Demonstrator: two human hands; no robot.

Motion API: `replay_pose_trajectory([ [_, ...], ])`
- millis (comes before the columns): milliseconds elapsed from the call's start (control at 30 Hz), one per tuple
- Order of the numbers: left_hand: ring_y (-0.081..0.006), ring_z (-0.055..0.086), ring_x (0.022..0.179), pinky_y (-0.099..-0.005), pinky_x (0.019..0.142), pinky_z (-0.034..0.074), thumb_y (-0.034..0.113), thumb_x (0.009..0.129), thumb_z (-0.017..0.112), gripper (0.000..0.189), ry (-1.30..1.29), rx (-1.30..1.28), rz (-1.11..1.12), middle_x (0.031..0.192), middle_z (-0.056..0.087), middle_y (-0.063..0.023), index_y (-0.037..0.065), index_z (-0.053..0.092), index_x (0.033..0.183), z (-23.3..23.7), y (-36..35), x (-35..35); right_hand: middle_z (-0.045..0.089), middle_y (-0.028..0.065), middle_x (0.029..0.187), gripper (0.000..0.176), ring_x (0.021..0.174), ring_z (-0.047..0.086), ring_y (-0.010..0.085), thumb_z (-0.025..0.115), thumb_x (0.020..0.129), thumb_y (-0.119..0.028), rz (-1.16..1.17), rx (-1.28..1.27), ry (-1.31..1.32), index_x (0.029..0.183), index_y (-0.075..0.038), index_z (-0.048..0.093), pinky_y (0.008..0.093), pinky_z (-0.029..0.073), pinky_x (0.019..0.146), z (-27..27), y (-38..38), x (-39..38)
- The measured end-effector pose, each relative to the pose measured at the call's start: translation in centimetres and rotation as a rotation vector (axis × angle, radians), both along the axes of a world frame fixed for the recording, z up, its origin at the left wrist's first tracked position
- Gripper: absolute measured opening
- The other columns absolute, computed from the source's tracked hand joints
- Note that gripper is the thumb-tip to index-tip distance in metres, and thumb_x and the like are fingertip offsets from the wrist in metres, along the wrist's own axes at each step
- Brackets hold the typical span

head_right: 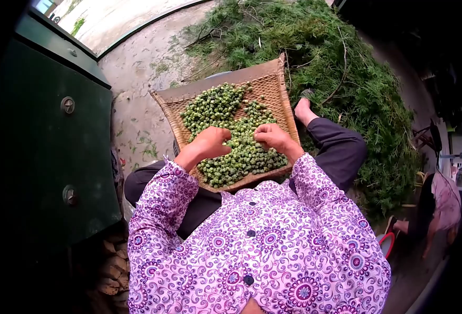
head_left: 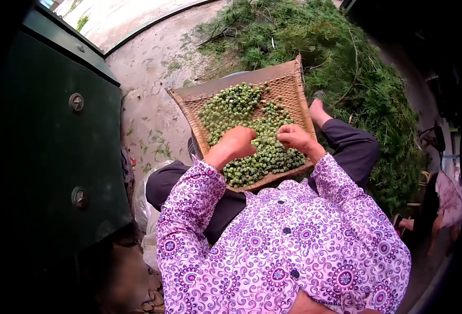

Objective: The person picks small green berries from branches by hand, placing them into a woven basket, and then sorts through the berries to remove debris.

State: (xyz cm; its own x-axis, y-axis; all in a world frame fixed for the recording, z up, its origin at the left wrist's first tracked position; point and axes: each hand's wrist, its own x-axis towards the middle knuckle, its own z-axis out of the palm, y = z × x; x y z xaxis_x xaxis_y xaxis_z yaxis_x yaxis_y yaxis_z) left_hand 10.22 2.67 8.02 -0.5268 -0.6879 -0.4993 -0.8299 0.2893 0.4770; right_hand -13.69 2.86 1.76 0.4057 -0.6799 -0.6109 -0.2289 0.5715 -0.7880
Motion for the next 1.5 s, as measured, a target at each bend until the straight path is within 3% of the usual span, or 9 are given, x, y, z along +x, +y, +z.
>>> replay_pose_trajectory([
  [133,-0.0232,0.063,0.078,-0.0337,0.068,0.050,0.020,0.074,0.065,0.037,0.413,-0.030,0.165,0.088,0.064,-0.0134,-0.004,0.056,0.101,-0.8,0.6,-1.1,0.053,-0.0033,0.067,0.006,0.054,0.048,0.0052,0.058,0.085,-0.012,-0.125,0.101,-0.318,0.084,-0.006,0.058,0.0190,0.040,0.048,2.2,0.7,2.6],
  [200,-0.0167,0.062,0.072,-0.0279,0.061,0.050,0.013,0.079,0.063,0.028,0.722,0.444,0.535,0.084,0.063,-0.0101,-0.004,0.055,0.099,-0.7,0.7,-1.8,0.054,-0.0030,0.069,0.006,0.056,0.050,0.0047,0.057,0.086,-0.012,-0.131,0.097,-0.374,0.085,-0.006,0.057,0.0187,0.042,0.051,2.7,0.9,3.2],
  [367,-0.0096,0.057,0.062,-0.0226,0.053,0.047,0.009,0.080,0.063,0.016,0.810,0.488,0.617,0.071,0.059,-0.0044,-0.001,0.055,0.090,-0.6,0.3,-1.9,0.058,-0.0014,0.074,0.007,0.058,0.053,0.0056,0.057,0.086,-0.013,-0.216,0.147,-0.522,0.089,-0.006,0.057,0.0198,0.044,0.052,3.7,1.1,3.1],
  [567,-0.0148,0.055,0.064,-0.0287,0.058,0.046,0.008,0.070,0.063,0.013,0.463,0.179,0.155,0.070,0.060,-0.0043,0.002,0.060,0.081,0.3,0.8,-1.7,0.059,0.0012,0.074,0.006,0.058,0.055,0.0077,0.058,0.085,-0.009,-0.424,0.018,-0.698,0.090,-0.006,0.057,0.0224,0.046,0.053,4.5,-0.9,-2.3],
  [667,-0.0254,0.061,0.073,-0.0345,0.066,0.048,0.007,0.065,0.059,0.029,0.201,0.047,-0.062,0.080,0.064,-0.0114,0.006,0.063,0.093,-1.8,1.5,-1.1,0.059,0.0015,0.066,0.010,0.052,0.051,0.0062,0.061,0.082,-0.006,-0.870,-0.464,-0.111,0.092,-0.005,0.058,0.0192,0.042,0.046,4.6,-3.1,-10.6],
  [800,-0.0298,0.060,0.091,-0.0374,0.079,0.048,0.011,0.066,0.059,0.041,0.016,0.154,-0.195,0.096,0.064,-0.0155,0.008,0.061,0.106,-0.8,1.9,-0.3,0.062,0.0116,0.100,0.031,0.102,0.054,0.0286,0.066,0.066,-0.014,-0.492,-1.071,1.381,0.096,-0.009,0.065,0.0373,0.041,0.090,4.0,-2.5,-17.7],
  [933,-0.0303,0.060,0.094,-0.0359,0.084,0.047,0.019,0.071,0.063,0.039,0.274,0.021,0.096,0.101,0.063,-0.0182,-0.001,0.060,0.105,0.1,0.8,0.6,0.064,0.0103,0.070,0.014,0.064,0.061,0.0162,0.064,0.070,-0.013,-0.350,-0.741,0.764,0.079,-0.002,0.064,0.0281,0.048,0.063,3.1,-2.4,-11.8],
  [1067,-0.0301,0.061,0.091,-0.0353,0.079,0.048,0.020,0.073,0.065,0.036,0.344,-0.051,0.174,0.098,0.063,-0.0181,0.000,0.061,0.102,0.8,-0.4,1.1,0.062,0.0120,0.070,0.014,0.066,0.061,0.0219,0.063,0.071,-0.012,0.092,-0.762,0.534,0.078,0.000,0.062,0.0334,0.047,0.062,0.9,-0.4,-1.6],
  [1500,-0.0290,0.063,0.082,-0.0342,0.073,0.049,0.019,0.071,0.065,0.032,0.442,-0.101,0.325,0.090,0.064,-0.0187,-0.001,0.063,0.096,2.5,-0.9,2.2,0.063,0.0143,0.071,0.011,0.070,0.063,0.0304,0.054,0.068,-0.011,0.743,-1.002,0.980,0.066,-0.008,0.064,0.0414,0.050,0.062,-3.7,0.3,7.3],
])
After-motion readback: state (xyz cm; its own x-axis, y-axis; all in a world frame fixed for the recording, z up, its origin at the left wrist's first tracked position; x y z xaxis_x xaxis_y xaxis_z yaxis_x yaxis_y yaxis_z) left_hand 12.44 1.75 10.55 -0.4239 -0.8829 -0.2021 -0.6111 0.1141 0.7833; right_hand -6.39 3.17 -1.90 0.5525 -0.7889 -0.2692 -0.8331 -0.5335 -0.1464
